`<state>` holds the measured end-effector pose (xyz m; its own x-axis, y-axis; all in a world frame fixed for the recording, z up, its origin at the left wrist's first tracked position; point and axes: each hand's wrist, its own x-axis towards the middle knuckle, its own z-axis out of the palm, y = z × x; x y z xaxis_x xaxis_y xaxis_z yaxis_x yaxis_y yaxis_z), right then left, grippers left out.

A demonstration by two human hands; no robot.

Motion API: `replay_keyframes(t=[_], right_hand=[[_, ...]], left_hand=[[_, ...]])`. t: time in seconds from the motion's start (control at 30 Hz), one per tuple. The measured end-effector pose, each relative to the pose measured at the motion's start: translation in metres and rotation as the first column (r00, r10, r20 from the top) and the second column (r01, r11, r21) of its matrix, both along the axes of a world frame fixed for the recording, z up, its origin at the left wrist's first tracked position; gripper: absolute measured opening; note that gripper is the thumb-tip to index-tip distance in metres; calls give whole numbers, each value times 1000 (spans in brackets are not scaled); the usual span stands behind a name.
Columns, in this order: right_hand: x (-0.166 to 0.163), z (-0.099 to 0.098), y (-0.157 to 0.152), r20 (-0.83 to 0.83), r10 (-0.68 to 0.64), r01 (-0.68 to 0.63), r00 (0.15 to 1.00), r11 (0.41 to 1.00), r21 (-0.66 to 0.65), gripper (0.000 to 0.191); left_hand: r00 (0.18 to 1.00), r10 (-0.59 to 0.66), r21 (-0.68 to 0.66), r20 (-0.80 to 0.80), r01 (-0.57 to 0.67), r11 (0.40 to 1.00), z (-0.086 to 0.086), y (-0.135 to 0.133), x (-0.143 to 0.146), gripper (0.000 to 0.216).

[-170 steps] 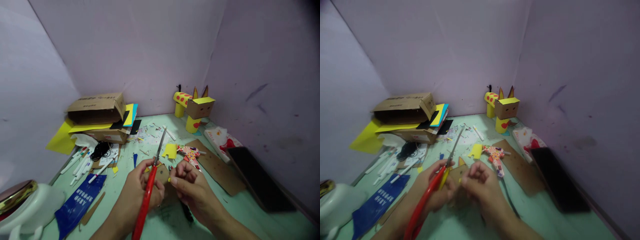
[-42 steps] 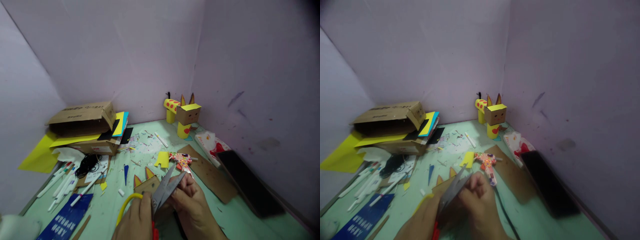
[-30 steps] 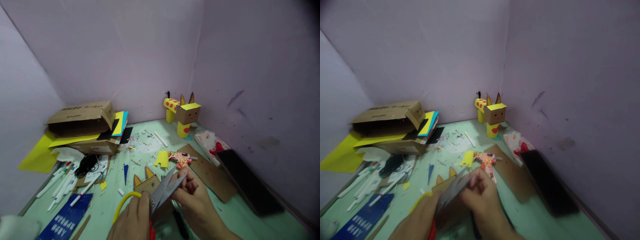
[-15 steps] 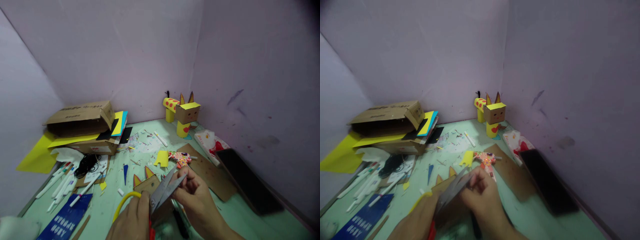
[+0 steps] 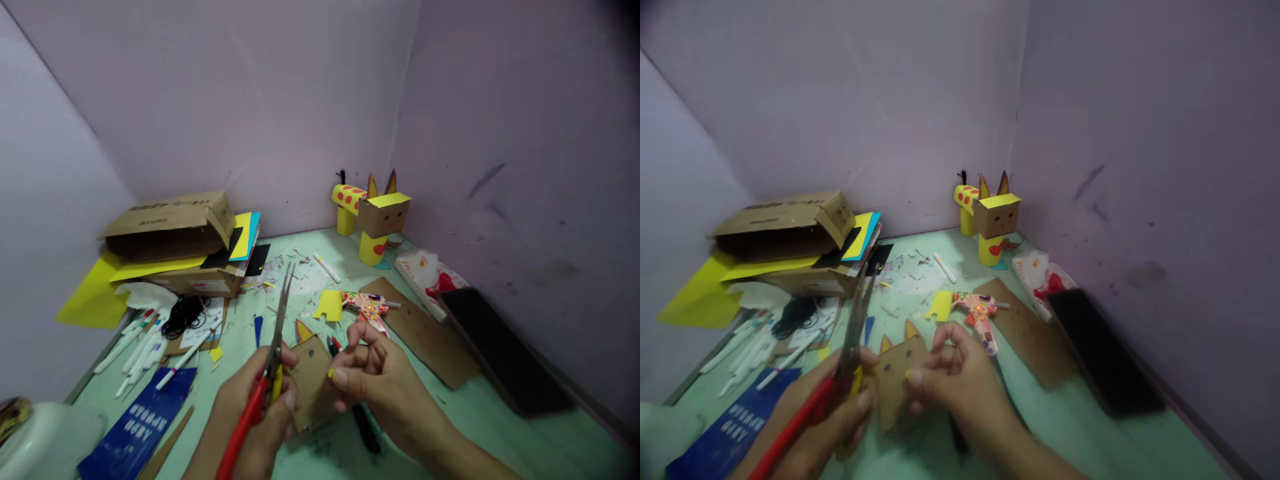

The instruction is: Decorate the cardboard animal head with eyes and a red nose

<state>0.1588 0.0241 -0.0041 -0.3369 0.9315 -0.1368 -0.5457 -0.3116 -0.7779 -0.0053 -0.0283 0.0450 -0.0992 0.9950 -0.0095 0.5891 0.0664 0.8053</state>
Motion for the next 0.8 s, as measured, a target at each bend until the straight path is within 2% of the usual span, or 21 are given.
replay_keyframes(t=[0.1, 0.17, 0.3, 0.4, 0.57, 0.8], right_hand=[[0, 0, -3, 64, 85, -85, 994, 996, -5, 57], [-1, 1, -6, 117, 141, -141, 983, 990, -6, 56], [-4, 4, -13, 224, 209, -218, 952, 976, 20, 50], [-5, 6, -16, 264, 205, -224, 942, 974, 45, 48], [-5, 8, -17, 271, 230, -253, 935, 966, 54, 47], [-4, 7, -18, 224, 254, -283, 941, 953, 109, 43]], left_hand=[[956, 23, -107, 294, 9, 994, 3, 4, 0, 22], [918, 26, -159, 395, 41, 986, 1, 8, 0, 28], [958, 7, -221, 286, 59, 974, -2, 11, 2, 27], [978, 1, -163, 210, 34, 986, 3, 6, 7, 24], [980, 92, -91, 176, -77, 993, 15, -1, 20, 19], [993, 102, 25, 56, -104, 994, 9, 1, 25, 12]])
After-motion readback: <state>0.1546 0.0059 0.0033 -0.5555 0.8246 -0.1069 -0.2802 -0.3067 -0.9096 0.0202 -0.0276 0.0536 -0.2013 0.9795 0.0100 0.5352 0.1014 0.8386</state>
